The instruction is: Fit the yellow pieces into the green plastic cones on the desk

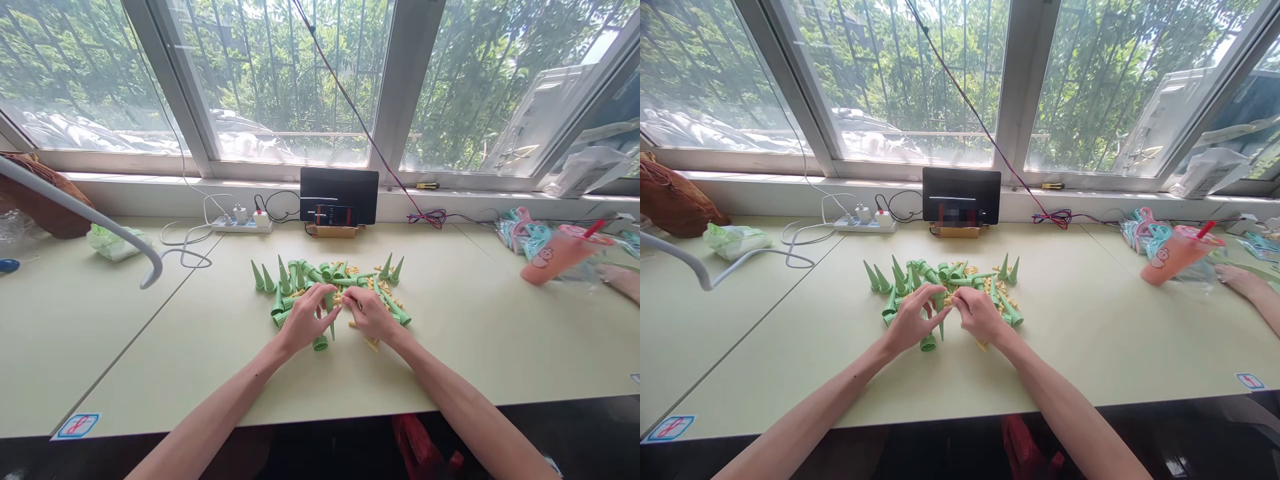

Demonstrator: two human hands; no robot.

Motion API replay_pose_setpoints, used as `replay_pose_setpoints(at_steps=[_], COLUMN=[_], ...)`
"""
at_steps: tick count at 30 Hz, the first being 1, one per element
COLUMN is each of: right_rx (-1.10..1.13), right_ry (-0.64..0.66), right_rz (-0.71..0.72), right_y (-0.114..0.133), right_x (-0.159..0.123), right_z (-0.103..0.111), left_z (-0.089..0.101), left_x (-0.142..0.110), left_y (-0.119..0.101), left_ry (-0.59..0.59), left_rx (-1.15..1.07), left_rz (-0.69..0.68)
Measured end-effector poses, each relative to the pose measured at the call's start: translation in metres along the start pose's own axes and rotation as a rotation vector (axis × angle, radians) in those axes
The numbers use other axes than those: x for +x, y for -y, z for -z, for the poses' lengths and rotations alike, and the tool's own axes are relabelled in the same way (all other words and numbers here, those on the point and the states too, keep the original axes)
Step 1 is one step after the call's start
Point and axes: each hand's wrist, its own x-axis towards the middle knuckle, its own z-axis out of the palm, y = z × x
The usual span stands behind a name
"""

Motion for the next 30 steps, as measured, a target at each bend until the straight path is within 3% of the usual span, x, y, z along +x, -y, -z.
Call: replay_pose_setpoints(at_steps=[21,30], right_rx=[0.053,0.055], right_ry=[-0.015,-0.013], right_rz=[-0.027,-0.014], right_y=[0.0017,0.0020], right_x=[0.0000,-0.0008], right_z=[-0.0006,0.0004], left_z=[-0.0015,-0.0007], left_x=[0.0022,0.0015], left_y=[-0.0005,-0.0009], left_ry=[-0.060,-0.031], left_rx=[-0.034,-0.027], left_rz=[0.037,0.030])
